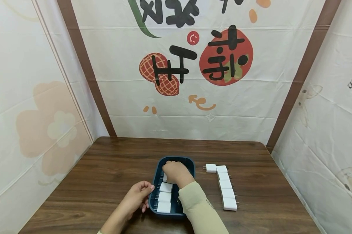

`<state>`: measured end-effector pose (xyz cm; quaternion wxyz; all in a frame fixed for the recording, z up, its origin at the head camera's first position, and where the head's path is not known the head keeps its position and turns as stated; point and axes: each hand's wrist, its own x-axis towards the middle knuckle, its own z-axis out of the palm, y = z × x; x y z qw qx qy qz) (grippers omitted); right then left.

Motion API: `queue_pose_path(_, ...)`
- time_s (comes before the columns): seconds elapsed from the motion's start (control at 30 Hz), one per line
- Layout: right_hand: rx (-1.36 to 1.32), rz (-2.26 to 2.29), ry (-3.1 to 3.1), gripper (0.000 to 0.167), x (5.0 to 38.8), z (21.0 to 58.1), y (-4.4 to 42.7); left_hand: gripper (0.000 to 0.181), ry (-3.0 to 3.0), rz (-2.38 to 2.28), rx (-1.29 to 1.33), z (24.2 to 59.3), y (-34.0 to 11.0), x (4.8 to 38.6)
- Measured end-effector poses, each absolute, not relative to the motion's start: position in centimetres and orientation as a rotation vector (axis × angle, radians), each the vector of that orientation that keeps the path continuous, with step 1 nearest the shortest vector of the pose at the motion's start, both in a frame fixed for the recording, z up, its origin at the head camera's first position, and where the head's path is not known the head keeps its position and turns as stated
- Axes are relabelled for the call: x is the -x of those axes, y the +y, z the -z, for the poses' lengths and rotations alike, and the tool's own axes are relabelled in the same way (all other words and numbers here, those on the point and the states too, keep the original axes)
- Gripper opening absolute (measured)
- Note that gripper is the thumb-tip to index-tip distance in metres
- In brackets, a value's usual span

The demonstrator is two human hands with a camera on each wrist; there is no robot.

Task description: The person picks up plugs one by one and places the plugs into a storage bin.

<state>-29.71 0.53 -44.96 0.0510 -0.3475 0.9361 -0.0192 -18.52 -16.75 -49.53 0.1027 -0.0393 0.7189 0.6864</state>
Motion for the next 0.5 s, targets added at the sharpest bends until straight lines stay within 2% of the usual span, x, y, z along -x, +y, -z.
queue_pose_path(0.5, 1.041, 0.051, 2.833, 0.028, 29.7, 44.97, 0.24, 0.032, 2.122, -2.027, 0.103, 49.65, -16.77, 18.56)
